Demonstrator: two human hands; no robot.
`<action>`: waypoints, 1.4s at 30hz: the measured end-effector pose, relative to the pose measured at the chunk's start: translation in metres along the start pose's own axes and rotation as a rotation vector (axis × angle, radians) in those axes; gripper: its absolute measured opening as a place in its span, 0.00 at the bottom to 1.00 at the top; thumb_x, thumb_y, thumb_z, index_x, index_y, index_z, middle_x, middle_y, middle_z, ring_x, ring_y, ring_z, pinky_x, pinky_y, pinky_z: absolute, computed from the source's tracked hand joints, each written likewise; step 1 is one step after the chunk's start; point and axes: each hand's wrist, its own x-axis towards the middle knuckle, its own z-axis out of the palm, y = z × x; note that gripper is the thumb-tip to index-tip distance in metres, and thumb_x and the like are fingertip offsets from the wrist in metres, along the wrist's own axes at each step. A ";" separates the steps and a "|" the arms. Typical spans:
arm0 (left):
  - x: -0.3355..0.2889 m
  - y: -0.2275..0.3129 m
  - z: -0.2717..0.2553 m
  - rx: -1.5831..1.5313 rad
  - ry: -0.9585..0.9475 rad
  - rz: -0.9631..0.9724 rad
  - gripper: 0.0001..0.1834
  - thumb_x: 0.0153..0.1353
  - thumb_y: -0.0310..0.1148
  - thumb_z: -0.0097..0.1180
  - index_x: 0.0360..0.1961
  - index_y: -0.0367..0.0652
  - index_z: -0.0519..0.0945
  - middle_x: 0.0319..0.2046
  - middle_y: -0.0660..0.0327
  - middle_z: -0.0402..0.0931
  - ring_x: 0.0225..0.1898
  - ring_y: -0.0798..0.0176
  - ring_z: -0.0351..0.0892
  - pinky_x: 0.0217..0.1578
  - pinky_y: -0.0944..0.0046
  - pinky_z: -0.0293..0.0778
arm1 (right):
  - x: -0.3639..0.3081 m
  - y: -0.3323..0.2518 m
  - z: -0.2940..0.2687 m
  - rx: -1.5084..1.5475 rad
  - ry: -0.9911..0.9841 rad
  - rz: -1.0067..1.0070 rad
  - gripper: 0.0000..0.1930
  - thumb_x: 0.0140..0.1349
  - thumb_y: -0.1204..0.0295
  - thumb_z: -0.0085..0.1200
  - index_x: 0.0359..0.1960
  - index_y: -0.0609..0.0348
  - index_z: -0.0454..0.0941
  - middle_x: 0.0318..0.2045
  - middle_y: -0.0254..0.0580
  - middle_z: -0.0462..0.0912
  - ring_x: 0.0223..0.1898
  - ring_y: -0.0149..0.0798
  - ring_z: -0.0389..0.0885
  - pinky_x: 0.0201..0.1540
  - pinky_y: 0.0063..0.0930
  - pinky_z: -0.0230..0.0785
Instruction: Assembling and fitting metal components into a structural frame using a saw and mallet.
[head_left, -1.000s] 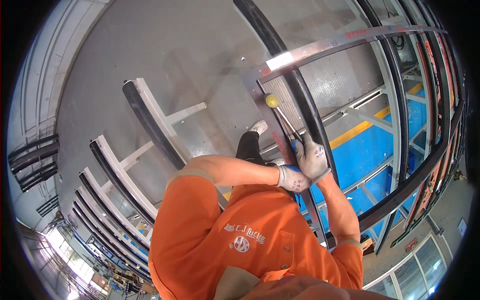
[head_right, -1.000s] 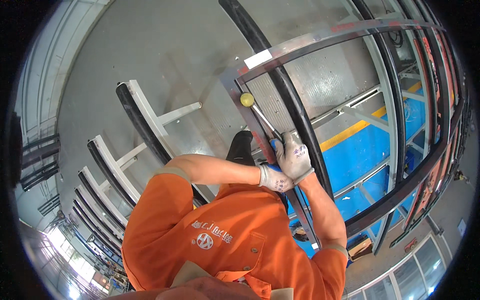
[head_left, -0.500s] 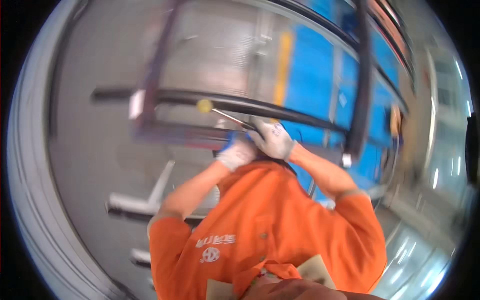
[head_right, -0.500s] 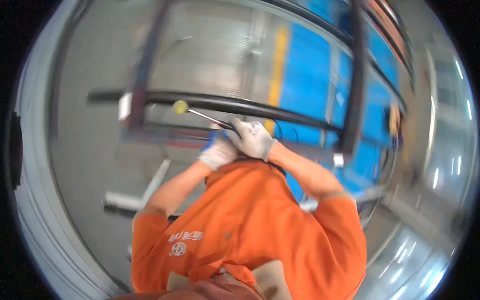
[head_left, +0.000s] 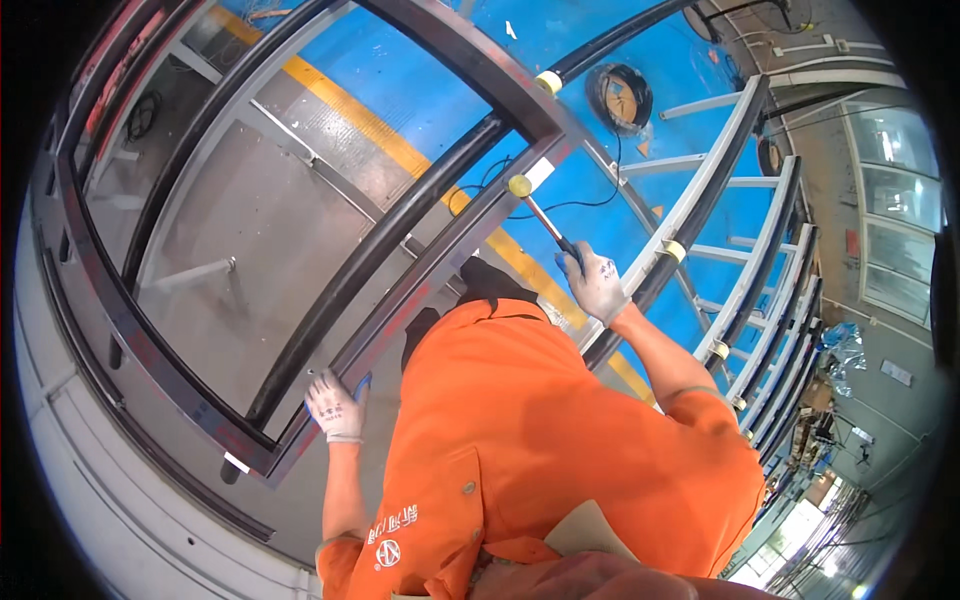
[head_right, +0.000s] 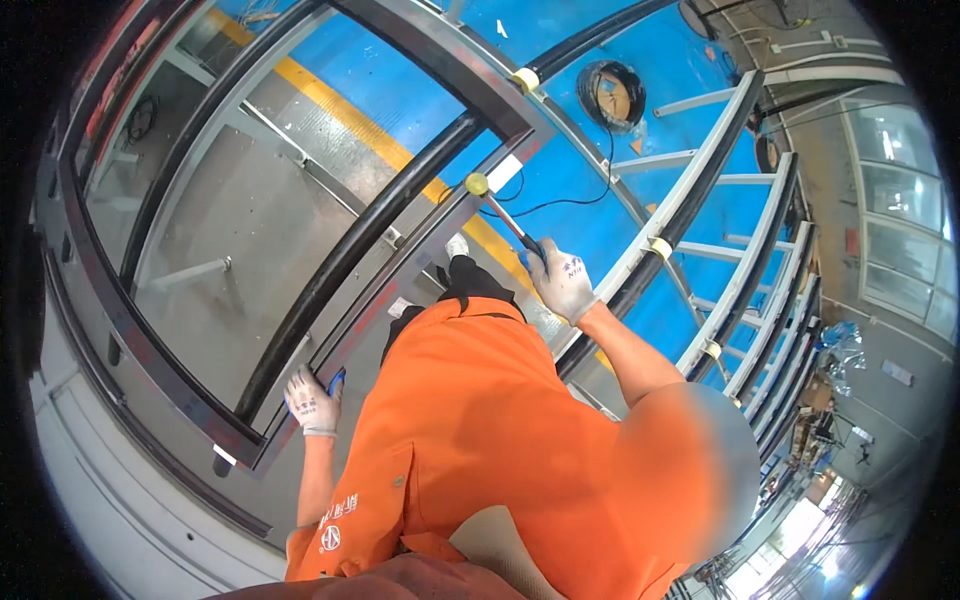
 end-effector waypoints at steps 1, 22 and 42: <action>0.004 0.004 -0.010 -0.037 -0.060 -0.018 0.40 0.54 0.59 0.59 0.55 0.34 0.72 0.45 0.48 0.75 0.45 0.46 0.74 0.53 0.51 0.68 | 0.005 0.011 -0.001 0.000 0.012 -0.001 0.12 0.65 0.65 0.52 0.40 0.62 0.72 0.23 0.49 0.82 0.24 0.54 0.81 0.28 0.40 0.70; 0.351 0.321 0.000 -1.036 -0.376 0.675 0.24 0.56 0.29 0.51 0.57 0.48 0.75 0.49 0.50 0.76 0.48 0.46 0.78 0.54 0.53 0.71 | 0.011 0.007 -0.020 0.264 0.178 0.438 0.06 0.63 0.73 0.52 0.37 0.64 0.76 0.19 0.33 0.73 0.18 0.28 0.65 0.22 0.24 0.59; 0.358 0.306 0.003 -0.737 -0.457 1.046 0.26 0.51 0.25 0.55 0.55 0.45 0.78 0.52 0.42 0.74 0.50 0.42 0.78 0.54 0.52 0.74 | 0.024 0.010 -0.023 0.206 0.254 0.352 0.06 0.64 0.72 0.52 0.33 0.62 0.75 0.18 0.35 0.72 0.18 0.27 0.62 0.21 0.22 0.58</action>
